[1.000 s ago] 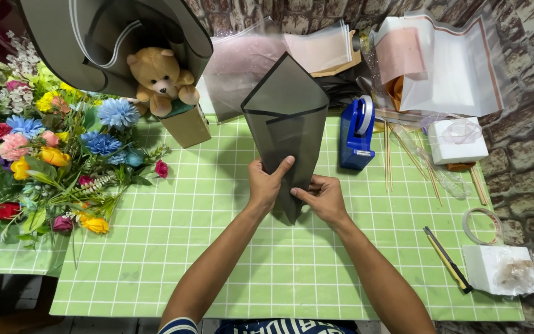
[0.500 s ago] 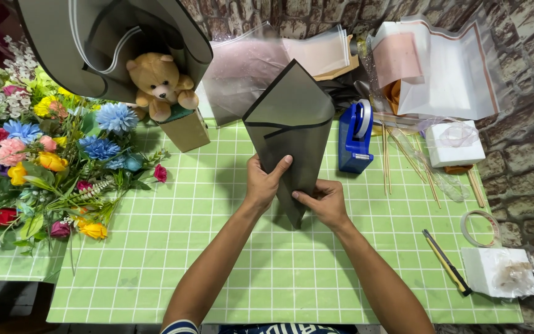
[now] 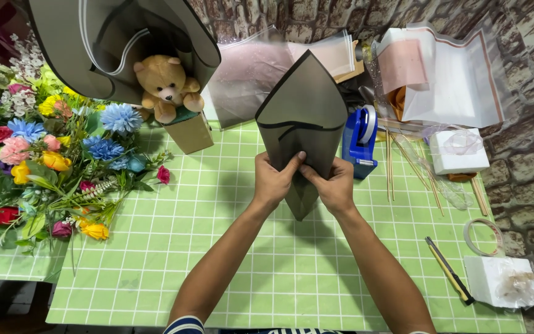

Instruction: Folding decorative wrapping paper and arranging a teddy bear inside a cardboard holder to create a gift bouquet.

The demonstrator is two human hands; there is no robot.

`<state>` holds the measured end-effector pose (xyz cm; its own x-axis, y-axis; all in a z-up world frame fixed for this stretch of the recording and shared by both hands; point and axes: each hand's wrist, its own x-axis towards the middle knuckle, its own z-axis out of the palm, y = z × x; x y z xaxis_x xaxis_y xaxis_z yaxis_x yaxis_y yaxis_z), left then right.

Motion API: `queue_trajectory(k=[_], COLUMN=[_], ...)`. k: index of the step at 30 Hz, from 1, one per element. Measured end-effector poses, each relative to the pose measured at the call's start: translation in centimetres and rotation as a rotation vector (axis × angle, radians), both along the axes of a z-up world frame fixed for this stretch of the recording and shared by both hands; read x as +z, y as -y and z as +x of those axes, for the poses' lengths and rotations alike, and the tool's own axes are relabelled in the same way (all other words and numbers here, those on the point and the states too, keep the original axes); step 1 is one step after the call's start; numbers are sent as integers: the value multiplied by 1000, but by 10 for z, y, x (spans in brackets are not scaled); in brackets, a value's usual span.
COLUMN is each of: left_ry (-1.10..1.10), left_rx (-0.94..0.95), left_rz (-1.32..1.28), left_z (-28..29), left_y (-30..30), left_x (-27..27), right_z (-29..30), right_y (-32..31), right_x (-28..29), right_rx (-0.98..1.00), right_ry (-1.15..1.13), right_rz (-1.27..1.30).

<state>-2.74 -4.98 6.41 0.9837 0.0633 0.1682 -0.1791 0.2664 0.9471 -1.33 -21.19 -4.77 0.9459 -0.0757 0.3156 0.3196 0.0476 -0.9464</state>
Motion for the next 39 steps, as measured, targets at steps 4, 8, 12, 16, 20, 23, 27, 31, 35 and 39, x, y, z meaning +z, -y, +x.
queue_trajectory(k=[4,8,12,16,20,23,27,31,35,39], left_ry=[-4,21,-4,-36,-77,-66,-26,-15,10,-9], left_rx=[-12,-121,-170,-95,32,110,129,114,173,207], left_rz=[40,113,128,49,-125,-232,-260,-208,-226,-207], left_z=[8,13,17,21,28,33,35,31,29,29], left_y=[-7,-18,-22,-17,-21,-25,-30,-28,-25,-19], left_x=[16,24,16,13,5,4,4,6,13,4], right_z=[-6,-2,3,4,-8,-14,-17,-10,-8,-17], right_y=[-9,-13,1,-3,-13,-10,-9,1,3,-10], right_x=[64,98,83,79,84,70,86,67,51,84], right_rx=[30,-11,-64,-44,236,402,603,615,606,607], right_ry=[-2,-1,-30,-18,-242,-379,-424,-431,-415,-390], right_rz=[11,62,140,125,-25,-117,-260,-151,-88,-66])
